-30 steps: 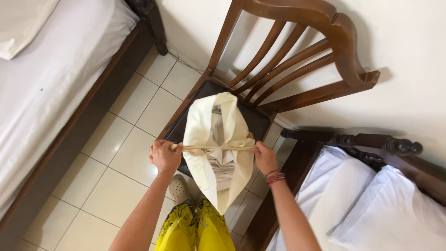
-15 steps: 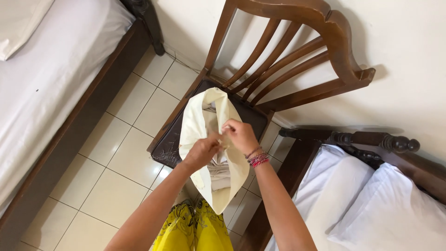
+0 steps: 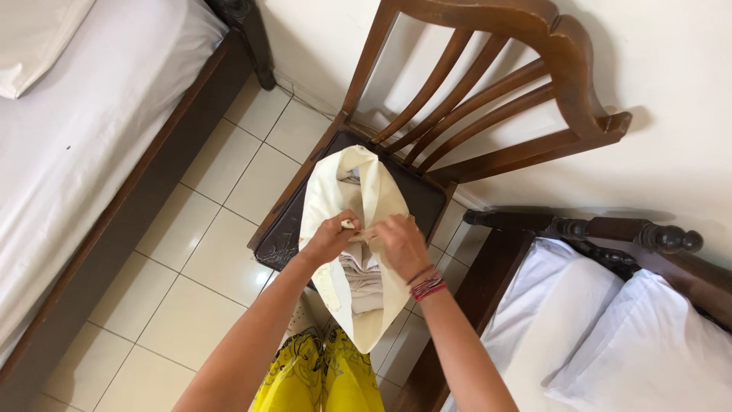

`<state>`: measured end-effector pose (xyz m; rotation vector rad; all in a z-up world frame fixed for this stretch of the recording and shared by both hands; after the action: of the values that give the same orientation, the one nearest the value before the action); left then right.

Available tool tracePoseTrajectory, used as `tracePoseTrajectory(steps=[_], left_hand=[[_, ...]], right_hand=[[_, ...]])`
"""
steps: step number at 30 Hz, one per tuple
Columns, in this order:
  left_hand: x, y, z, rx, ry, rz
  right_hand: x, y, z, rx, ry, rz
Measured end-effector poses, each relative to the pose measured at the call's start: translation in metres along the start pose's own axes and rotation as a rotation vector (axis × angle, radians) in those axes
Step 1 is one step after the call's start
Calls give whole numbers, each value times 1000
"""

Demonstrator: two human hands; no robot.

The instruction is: Tidying a hotel room by folding a bed runner, packing laundry into a bag, and organizing makeup products in a desk drawer.

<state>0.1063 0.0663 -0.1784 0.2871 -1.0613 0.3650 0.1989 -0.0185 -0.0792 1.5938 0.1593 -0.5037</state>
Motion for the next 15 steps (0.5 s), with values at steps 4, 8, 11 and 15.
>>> tracePoseTrajectory(steps=[4,8,11,15], left_hand=[[-1,-12,5,-38,150,-187],[52,-16,37,79,-419,-462],[53,-16,47,171,-568,-560],[48,-23,45,196,-547,-794]], right_hand=[[36,-23,-2,56,-249,-177],[39,-46,-10,-5,-594,-509],[62,-101,6,-95,-796,-639],[78,-104,11,57,-688,-296]])
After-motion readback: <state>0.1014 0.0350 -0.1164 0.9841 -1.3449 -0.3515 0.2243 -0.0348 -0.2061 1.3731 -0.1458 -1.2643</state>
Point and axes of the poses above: each hand's wrist, its own z-axis away from the middle knuckle, its own y-axis out of the back of the hand, x = y × z, the point moved 10 cm from there along -z, towards the middle knuckle, and after that the axes turned 1 degree about y, right-handed, at the moved point
